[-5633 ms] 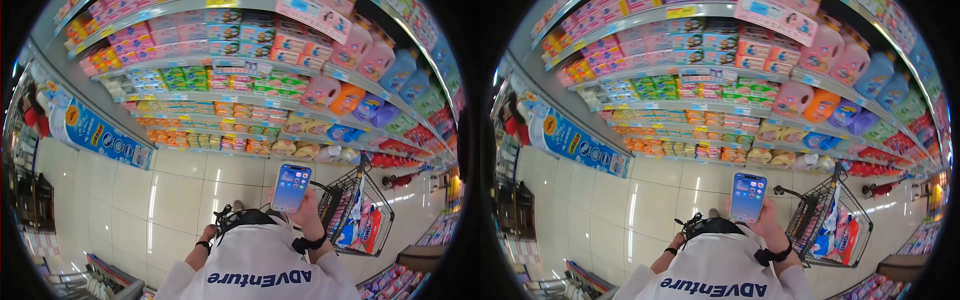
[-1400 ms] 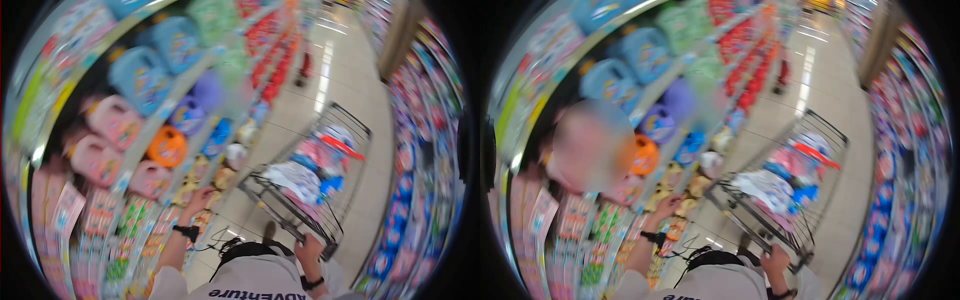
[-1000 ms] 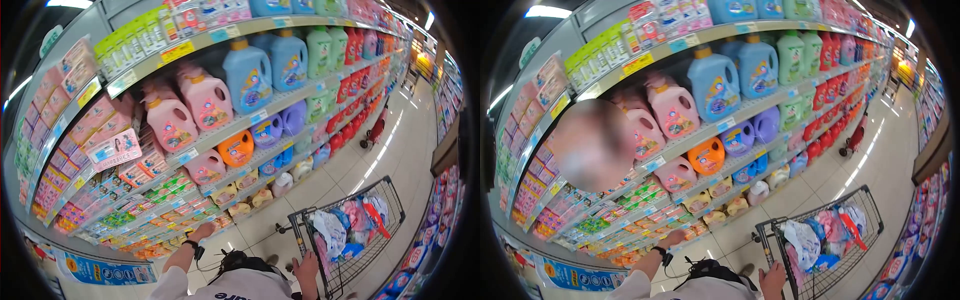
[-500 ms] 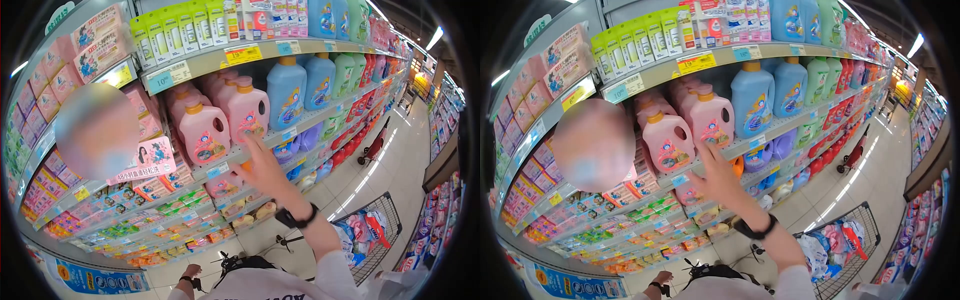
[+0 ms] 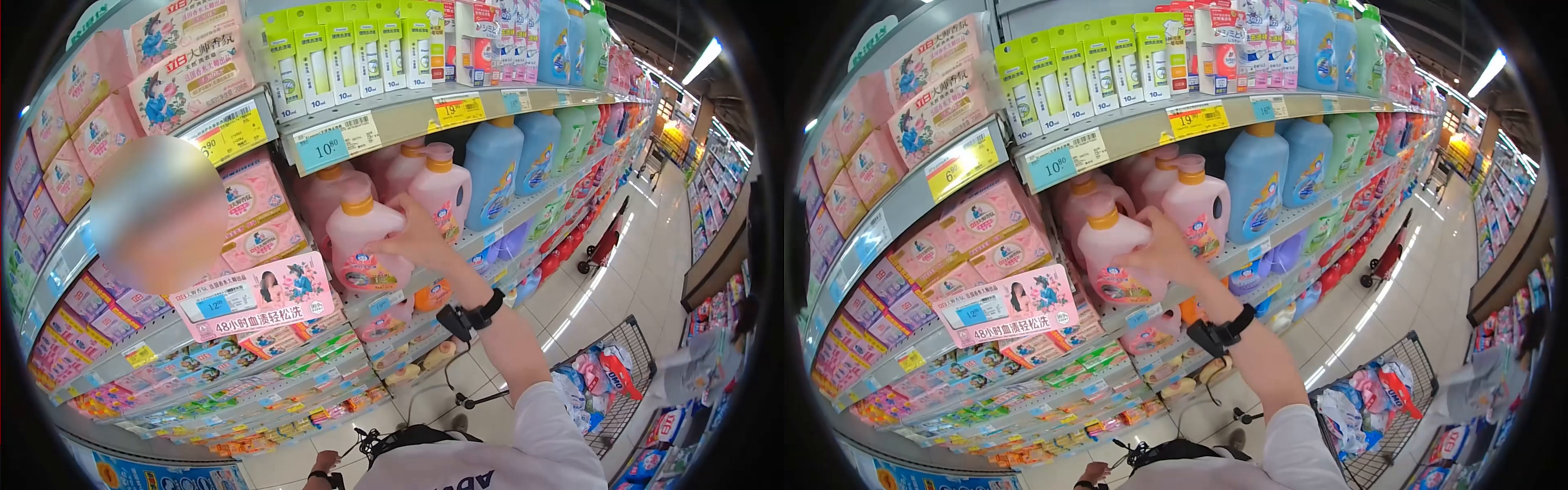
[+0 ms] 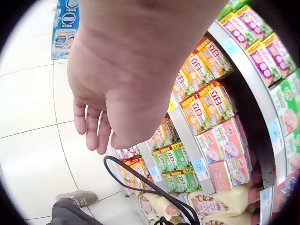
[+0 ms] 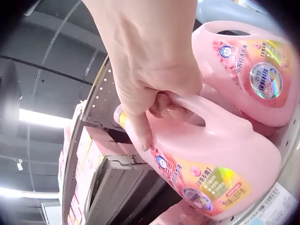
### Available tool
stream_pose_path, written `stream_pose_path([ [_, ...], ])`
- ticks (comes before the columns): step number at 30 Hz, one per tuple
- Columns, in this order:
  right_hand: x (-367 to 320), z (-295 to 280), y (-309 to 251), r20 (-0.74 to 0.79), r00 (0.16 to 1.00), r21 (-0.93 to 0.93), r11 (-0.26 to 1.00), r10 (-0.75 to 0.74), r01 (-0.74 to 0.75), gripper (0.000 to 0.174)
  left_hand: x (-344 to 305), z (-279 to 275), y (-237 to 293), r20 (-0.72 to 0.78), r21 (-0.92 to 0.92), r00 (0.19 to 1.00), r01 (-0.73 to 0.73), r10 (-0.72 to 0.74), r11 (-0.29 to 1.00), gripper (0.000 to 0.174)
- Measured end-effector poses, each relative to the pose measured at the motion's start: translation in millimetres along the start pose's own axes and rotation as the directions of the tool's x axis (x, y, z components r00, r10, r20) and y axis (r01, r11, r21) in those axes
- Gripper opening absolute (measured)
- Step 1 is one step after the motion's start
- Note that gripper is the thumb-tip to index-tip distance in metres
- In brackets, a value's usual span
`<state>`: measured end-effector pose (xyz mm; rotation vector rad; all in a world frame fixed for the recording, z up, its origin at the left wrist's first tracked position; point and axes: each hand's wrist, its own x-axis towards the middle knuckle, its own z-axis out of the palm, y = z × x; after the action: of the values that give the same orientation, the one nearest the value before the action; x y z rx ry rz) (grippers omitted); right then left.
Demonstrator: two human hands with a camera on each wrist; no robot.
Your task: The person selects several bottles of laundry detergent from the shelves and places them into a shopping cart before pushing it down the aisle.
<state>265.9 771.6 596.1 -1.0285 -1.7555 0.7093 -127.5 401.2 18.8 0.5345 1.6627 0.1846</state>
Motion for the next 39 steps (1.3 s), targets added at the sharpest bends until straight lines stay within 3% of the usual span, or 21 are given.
stream_pose_path([
  [1,-7.1,-0.9,-5.1,-0.007,1.0,-0.008,1.0,0.001,-0.001,0.078,-1.0,-3.4,-3.4,0.088,0.132,0.995,-0.064,0.053,0.989,0.026],
  [4,-35.0,-16.8,-32.1,-0.116,0.993,-0.052,0.999,0.008,-0.014,0.071,26.8,1.2,-17.4,0.186,-0.097,0.977,0.122,-0.102,0.988,0.027],
  [6,-57.8,-44.1,-42.1,-0.153,0.987,0.217,0.973,-0.051,0.084,0.072,33.2,3.6,-12.9,0.14,0.031,0.981,0.129,-0.132,0.991,0.028],
  [8,-90.7,-85.9,-70.8,-0.194,0.964,0.001,0.982,-0.184,0.188,0.072,39.6,-3.1,-7.7,0.193,0.096,0.976,0.085,-0.103,0.992,0.026],
  [10,-133.3,-128.7,-92.7,-0.204,0.978,-0.047,0.998,-0.04,0.031,0.073,35.3,-15.2,11.0,0.18,0.465,0.983,-0.055,-0.033,0.884,0.024],
  [11,-158.1,-148.0,-98.4,-0.269,0.962,-0.066,0.996,0.042,-0.062,0.073,66.1,-20.4,3.9,0.357,0.585,0.929,-0.301,0.094,0.754,0.024],
  [12,-182.8,-167.3,-103.8,-0.302,0.948,-0.073,0.989,0.101,-0.129,0.073,64.0,-12.9,19.3,0.516,0.624,0.829,-0.536,0.216,0.569,0.024],
  [14,-234.4,-198.7,-106.7,-0.375,0.908,-0.09,0.968,0.184,-0.234,0.072,63.0,-16.1,50.4,0.417,0.6,0.873,-0.473,0.252,0.646,0.028],
  [16,-288.4,-227.9,-101.8,-0.558,0.748,-0.124,0.855,0.359,-0.503,0.068,88.5,-15.7,68.7,0.582,0.466,0.746,-0.632,0.324,0.619,0.032],
  [17,-318.8,-243.8,-87.1,-0.627,0.686,-0.135,0.816,0.37,-0.563,0.066,99.3,-13.9,85.6,0.517,0.484,0.842,-0.436,0.154,0.759,0.033],
  [18,-352.1,-260.2,-66.5,-0.689,0.623,-0.14,0.775,0.371,-0.616,0.064,107.1,-7.4,108.3,0.487,0.159,0.867,0.03,-0.105,0.987,0.032],
  [20,-409.1,-286.7,-33.4,-0.79,0.506,-0.156,0.684,0.346,-0.712,0.062,123.8,7.5,140.4,0.505,0.197,0.86,-0.197,0.073,0.96,0.029],
  [22,-471.2,-318.6,10.6,-0.828,0.439,-0.165,0.597,0.349,-0.785,0.063,98.7,40.7,185.9,0.258,0.828,0.964,-0.258,0.069,0.498,0.02],
  [23,-506.9,-335.3,39.6,-0.833,0.428,-0.157,0.592,0.351,-0.79,0.063,89.0,49.0,195.0,0.285,0.574,0.919,-0.392,0.273,0.719,0.019],
  [26,-602.3,-374.9,120.9,-0.896,0.287,-0.134,0.41,0.339,-0.902,0.062,49.4,94.5,234.5,0.268,0.426,0.908,-0.413,0.323,0.805,0.022],
  [28,-643.1,-391.7,160.5,-0.939,0.161,-0.096,0.217,0.303,-0.971,0.062,59.7,109.4,242.2,0.319,0.497,0.873,-0.485,0.368,0.72,0.025],
  [31,-693.7,-396.5,226.6,-0.973,0.097,-0.072,0.122,0.209,-0.99,0.059,21.7,143.6,261.0,0.377,0.576,0.803,-0.594,0.462,0.562,0.024],
  [34,-749.1,-369.3,301.4,-0.988,0.097,-0.068,0.225,0.121,-0.972,0.058,-8.9,161.2,257.1,0.366,0.545,0.802,-0.595,0.472,0.59,0.026],
  [36,-790.0,-345.2,353.2,-0.94,0.341,-0.34,0.167,-0.025,-0.925,0.065,-26.7,168.1,250.8,0.405,0.53,0.778,-0.628,0.481,0.57,0.027],
  [38,-773.1,-311.6,348.3,-0.889,0.079,-0.004,0.165,0.452,-0.986,0.079,-31.5,163.0,240.4,0.327,0.559,0.912,-0.399,0.249,0.727,0.024],
  [39,-776.1,-307.5,361.8,-0.887,0.073,0.003,0.164,0.455,-0.987,0.079,-21.0,154.6,228.3,0.315,0.546,0.92,-0.377,0.233,0.748,0.023],
])
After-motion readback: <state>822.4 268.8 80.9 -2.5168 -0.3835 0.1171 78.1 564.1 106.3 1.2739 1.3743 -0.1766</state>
